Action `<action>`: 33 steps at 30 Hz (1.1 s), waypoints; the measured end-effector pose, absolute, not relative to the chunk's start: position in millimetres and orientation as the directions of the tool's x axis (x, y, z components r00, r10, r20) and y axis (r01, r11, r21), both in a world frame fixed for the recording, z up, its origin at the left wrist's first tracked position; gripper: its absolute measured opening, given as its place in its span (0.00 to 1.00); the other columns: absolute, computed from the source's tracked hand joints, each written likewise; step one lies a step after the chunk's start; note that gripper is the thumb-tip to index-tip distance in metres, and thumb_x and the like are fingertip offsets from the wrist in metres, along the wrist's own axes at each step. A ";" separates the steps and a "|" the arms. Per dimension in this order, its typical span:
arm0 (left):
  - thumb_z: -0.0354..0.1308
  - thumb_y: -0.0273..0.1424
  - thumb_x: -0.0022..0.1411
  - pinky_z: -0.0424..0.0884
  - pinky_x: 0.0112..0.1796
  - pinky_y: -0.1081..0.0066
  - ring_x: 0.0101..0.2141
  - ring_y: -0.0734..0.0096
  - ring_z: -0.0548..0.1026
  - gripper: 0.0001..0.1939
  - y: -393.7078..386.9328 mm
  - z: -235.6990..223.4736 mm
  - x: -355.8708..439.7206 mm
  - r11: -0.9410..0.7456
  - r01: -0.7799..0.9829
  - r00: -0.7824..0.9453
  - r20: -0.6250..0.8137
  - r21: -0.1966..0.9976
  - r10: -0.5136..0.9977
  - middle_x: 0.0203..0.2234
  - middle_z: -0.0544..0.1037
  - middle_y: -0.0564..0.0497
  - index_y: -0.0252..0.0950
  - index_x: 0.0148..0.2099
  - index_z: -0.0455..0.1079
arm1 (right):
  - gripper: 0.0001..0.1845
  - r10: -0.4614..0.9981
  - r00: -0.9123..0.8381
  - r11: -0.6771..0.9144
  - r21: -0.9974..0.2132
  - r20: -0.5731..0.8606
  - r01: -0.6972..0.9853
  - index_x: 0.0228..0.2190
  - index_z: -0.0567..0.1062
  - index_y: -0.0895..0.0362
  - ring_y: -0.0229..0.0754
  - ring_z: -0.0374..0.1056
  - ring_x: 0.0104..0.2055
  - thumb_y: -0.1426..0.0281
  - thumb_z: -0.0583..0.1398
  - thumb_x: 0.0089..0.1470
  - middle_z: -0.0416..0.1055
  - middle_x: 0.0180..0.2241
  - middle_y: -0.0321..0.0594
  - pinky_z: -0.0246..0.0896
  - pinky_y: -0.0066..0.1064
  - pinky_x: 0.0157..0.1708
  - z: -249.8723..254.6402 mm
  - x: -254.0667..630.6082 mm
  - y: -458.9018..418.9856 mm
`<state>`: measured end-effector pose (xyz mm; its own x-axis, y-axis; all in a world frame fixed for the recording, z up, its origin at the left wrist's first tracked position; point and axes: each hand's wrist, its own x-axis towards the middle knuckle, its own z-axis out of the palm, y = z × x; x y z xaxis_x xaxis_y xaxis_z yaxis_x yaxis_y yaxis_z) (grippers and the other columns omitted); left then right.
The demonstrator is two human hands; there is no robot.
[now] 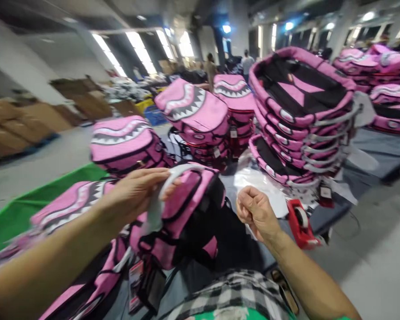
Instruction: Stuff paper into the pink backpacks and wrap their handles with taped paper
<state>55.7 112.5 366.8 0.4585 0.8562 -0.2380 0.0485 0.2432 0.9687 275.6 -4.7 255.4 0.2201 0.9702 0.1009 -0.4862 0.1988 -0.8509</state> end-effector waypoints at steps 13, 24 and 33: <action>0.62 0.52 0.58 0.65 0.19 0.77 0.16 0.74 0.70 0.25 103.4 363.0 71.3 0.331 -0.084 0.503 -0.246 0.940 0.829 0.16 0.73 0.49 0.31 0.29 0.72 | 0.30 0.985 0.032 0.172 -0.956 0.169 -0.236 0.22 0.66 0.56 0.25 0.45 0.14 0.45 0.71 0.40 0.58 0.14 0.24 0.36 0.22 0.13 316.4 214.1 69.2; 0.62 0.23 0.53 0.65 0.19 0.83 0.16 0.79 0.71 0.03 99.2 368.5 67.4 0.289 -0.011 0.518 -0.242 0.957 0.820 0.18 0.75 0.49 0.29 0.28 0.73 | 0.25 0.996 0.000 0.083 -0.975 0.085 -0.208 0.31 0.72 0.57 0.28 0.57 0.16 0.49 0.69 0.45 0.70 0.22 0.30 0.44 0.20 0.11 304.5 219.1 57.6; 0.63 0.25 0.60 0.72 0.23 0.82 0.19 0.76 0.76 0.04 95.7 361.8 71.9 0.276 -0.032 0.588 -0.206 0.960 0.783 0.20 0.77 0.49 0.28 0.37 0.77 | 0.25 0.968 -0.252 -0.060 -0.981 -0.011 -0.186 0.28 0.71 0.58 0.29 0.63 0.13 0.53 0.71 0.39 0.73 0.20 0.31 0.46 0.17 0.07 313.3 224.6 74.8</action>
